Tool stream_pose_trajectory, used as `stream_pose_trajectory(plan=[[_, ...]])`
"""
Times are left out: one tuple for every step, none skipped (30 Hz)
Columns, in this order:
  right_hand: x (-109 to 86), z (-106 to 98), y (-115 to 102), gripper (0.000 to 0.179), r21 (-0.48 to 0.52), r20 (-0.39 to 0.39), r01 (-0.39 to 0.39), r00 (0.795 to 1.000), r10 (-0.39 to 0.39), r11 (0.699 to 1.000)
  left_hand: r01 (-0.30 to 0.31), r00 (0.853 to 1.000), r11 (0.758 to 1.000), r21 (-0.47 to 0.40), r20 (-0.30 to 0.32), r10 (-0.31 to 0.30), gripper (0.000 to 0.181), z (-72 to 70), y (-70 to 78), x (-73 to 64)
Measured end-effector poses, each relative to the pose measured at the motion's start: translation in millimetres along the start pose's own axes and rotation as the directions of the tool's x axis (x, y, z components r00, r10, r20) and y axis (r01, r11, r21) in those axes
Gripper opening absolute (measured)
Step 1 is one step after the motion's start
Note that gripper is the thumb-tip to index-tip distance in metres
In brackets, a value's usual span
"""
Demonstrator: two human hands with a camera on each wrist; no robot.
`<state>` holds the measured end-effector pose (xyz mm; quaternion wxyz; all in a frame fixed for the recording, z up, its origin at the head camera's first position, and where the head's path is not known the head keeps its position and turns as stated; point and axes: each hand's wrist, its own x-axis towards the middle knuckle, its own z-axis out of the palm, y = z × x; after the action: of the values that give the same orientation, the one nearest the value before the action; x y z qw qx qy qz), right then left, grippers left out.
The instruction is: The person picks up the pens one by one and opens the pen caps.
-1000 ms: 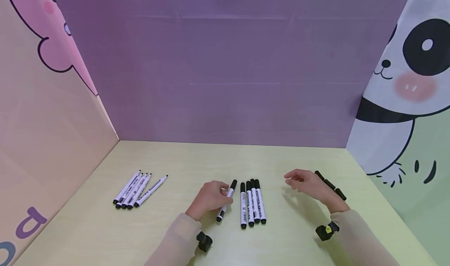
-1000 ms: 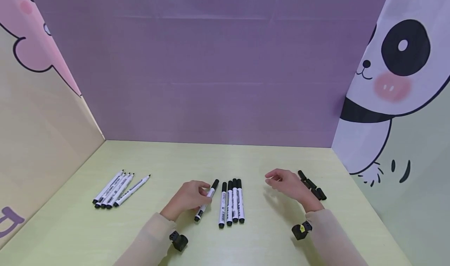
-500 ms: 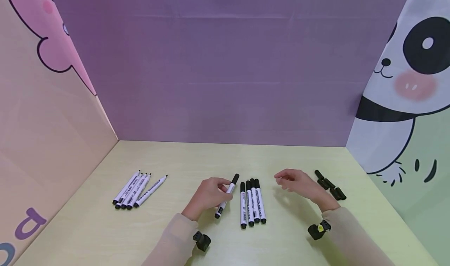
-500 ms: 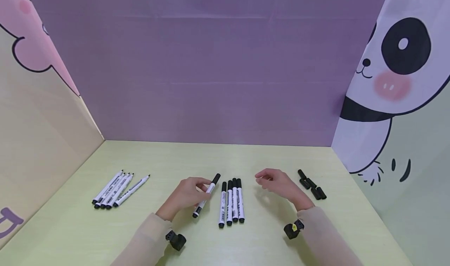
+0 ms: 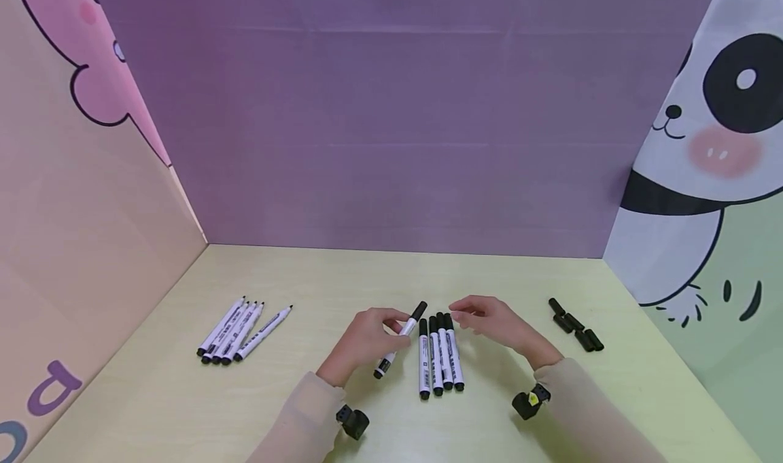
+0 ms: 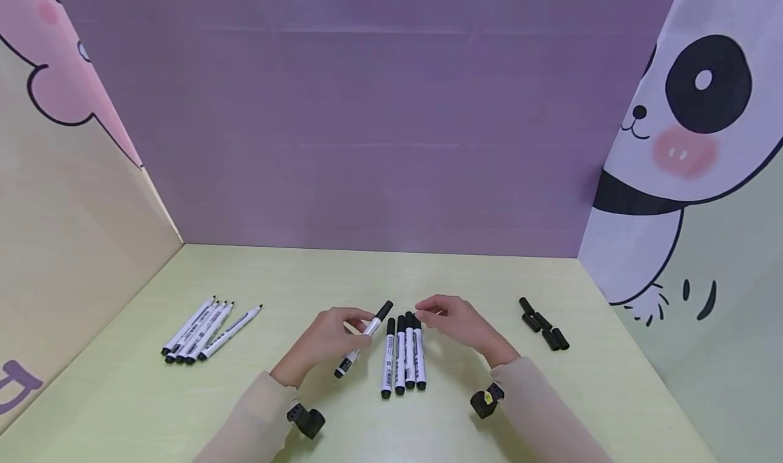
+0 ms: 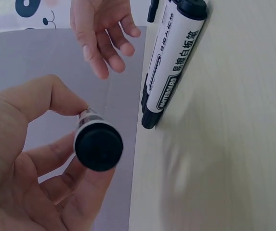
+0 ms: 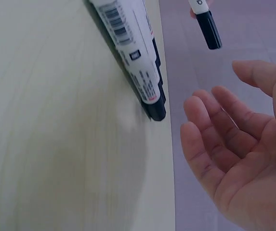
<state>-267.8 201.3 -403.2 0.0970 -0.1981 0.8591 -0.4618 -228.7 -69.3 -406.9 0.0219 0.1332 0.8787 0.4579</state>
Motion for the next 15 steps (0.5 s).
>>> stream_pose_trajectory(plan=[[0.8, 2, -1, 0.043, 0.006, -0.003, -0.001, 1.000, 0.001, 1.000, -0.003, 1.000, 1.000, -0.006, 0.005, 0.003, 0.037, 0.1, 0.5, -0.1], [1.6, 4, -2, 0.044, 0.016, -0.006, -0.002, 1.000, 0.003, 1.000, -0.007, 1.000, 1.000, -0.012, 0.011, 0.007, 0.036, 0.1, 1.0, -0.1], [2.7, 6, -3, 0.045, 0.025, -0.006, 0.003, 1.000, -0.003, 1.000, -0.008, 1.000, 1.000, -0.021, 0.017, 0.009, 0.035, 0.1, 1.6, -0.2], [3.8, 8, -4, 0.046, 0.036, -0.007, 0.010, 1.000, -0.009, 0.999, -0.009, 1.000, 1.000, -0.026, 0.024, 0.010, 0.035, 0.3, 2.0, -0.1], [4.7, 10, -6, 0.046, 0.049, -0.007, 0.012, 1.000, -0.012, 0.999, -0.015, 0.999, 0.999, -0.030, 0.029, 0.016, 0.034, 0.4, 2.2, 0.0], [5.8, 12, -7, 0.046, 0.064, -0.006, 0.016, 1.000, -0.016, 0.998, -0.021, 0.999, 0.999, -0.032, 0.034, 0.022, 0.034, 0.5, 2.5, 0.1], [6.8, 14, -9, 0.047, 0.080, -0.004, 0.020, 1.000, -0.020, 0.997, -0.027, 0.999, 0.999, -0.033, 0.040, 0.028, 0.034, 0.6, 2.8, 0.2], [7.9, 16, -10, 0.047, 0.093, 0.002, 0.026, 1.000, -0.026, 0.995, -0.032, 0.998, 0.999, -0.032, 0.045, 0.034, 0.034, 0.8, 2.8, 0.3], [9.1, 18, -11, 0.048, 0.109, 0.009, 0.032, 0.999, -0.033, 0.994, -0.035, 0.998, 0.999, -0.031, 0.050, 0.037, 0.034, 0.9, 2.9, 0.3], [9.9, 20, -12, 0.048, 0.124, 0.016, 0.034, 0.999, -0.037, 0.992, -0.043, 0.998, 0.999, -0.027, 0.054, 0.045, 0.034, 1.1, 2.9, 0.6], [10.7, 21, -13, 0.048, 0.137, 0.023, 0.037, 0.999, -0.041, 0.990, -0.049, 0.997, 0.999, -0.023, 0.058, 0.050, 0.034, 1.2, 2.9, 0.9], [11.6, 23, -14, 0.048, 0.149, 0.028, 0.041, 0.999, -0.046, 0.988, -0.056, 0.996, 0.998, -0.019, 0.061, 0.057, 0.034, 1.2, 3.2, 1.2], [12.1, 24, -15, 0.048, 0.161, 0.031, 0.044, 0.998, -0.049, 0.986, -0.066, 0.996, 0.998, -0.014, 0.063, 0.066, 0.034, 1.3, 3.3, 1.6], [12.5, 25, -15, 0.047, 0.173, 0.032, 0.046, 0.998, -0.052, 0.984, -0.076, 0.995, 0.997, -0.010, 0.066, 0.077, 0.034, 1.3, 3.3, 2.0], [12.9, 26, -15, 0.046, 0.185, 0.031, 0.047, 0.998, -0.054, 0.982, -0.086, 0.994, 0.996, -0.006, 0.068, 0.086, 0.034, 1.1, 3.4, 2.5]])
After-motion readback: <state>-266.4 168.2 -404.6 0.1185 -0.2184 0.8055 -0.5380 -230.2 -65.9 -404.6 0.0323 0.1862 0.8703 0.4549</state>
